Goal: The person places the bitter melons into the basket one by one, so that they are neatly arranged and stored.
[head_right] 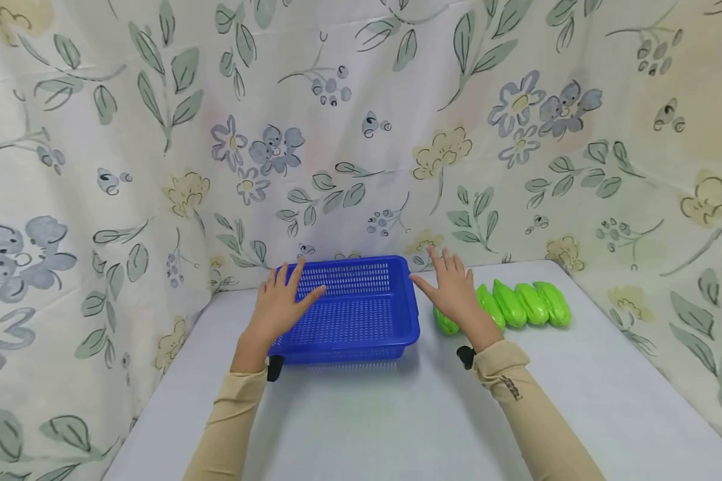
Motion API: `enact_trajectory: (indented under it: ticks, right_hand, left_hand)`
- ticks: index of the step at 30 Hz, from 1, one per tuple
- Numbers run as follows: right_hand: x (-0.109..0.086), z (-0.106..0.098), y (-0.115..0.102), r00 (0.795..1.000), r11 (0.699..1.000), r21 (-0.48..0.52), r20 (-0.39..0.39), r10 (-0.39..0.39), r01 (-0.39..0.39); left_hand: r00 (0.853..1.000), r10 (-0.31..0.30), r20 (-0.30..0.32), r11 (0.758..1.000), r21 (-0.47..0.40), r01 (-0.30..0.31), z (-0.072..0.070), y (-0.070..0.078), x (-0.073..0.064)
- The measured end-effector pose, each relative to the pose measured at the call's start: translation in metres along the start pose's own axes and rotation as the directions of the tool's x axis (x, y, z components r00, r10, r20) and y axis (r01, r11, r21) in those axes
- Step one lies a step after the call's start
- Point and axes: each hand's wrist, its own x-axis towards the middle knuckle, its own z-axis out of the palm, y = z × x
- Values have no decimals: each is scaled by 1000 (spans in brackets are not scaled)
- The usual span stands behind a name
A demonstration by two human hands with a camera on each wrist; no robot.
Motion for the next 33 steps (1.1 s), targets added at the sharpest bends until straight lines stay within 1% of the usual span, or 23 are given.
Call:
enact_trajectory:
  ticks: [4, 7, 11, 14, 19, 21, 23, 26, 28, 31, 33]
  right_hand:
    - [0, 3, 5, 1000, 996, 88, -3, 9, -8]
    - [0, 7, 10, 1000, 985, 171, -8, -2, 3]
    - [0, 11, 15, 1000, 959, 283, -3, -1, 2]
    - [0, 14, 18, 999, 937, 349, 23, 25, -31]
    - [1, 20, 26, 995, 895, 435, 73, 70, -95]
    - [1, 21, 28, 994, 868, 485, 81, 78, -108]
    - [0, 21, 29, 992, 831, 542, 89, 90, -124]
    - [-2, 18, 28, 987, 764, 624, 113, 117, -162]
    - [-5, 14, 25, 981, 726, 659, 135, 142, -195]
    - [-10, 13, 24, 972, 683, 691, 158, 175, -235]
    - [-11, 15, 28, 967, 664, 704, 162, 195, -252]
  left_hand:
    - [1000, -12, 3, 1000, -2, 12, 1, -7, 0]
    - [1000, -21, -2, 1000, -9, 21, 0, -12, -2]
    - [1000, -28, -10, 999, -32, 28, 1, -18, -4]
    - [999, -34, -13, 998, -49, 33, 1, -22, -5]
    - [999, -49, -17, 997, -53, 48, 3, -30, -6]
    - [998, -56, -19, 997, -52, 55, 3, -33, -6]
    - [998, -64, -19, 997, -53, 63, 4, -36, -7]
    - [996, -82, -22, 995, -52, 81, 5, -42, -7]
    - [995, -97, -19, 994, -54, 96, 6, -45, -8]
    - [993, -119, -17, 991, -56, 118, 9, -51, -8]
    - [991, -130, -12, 990, -57, 129, 10, -56, -9]
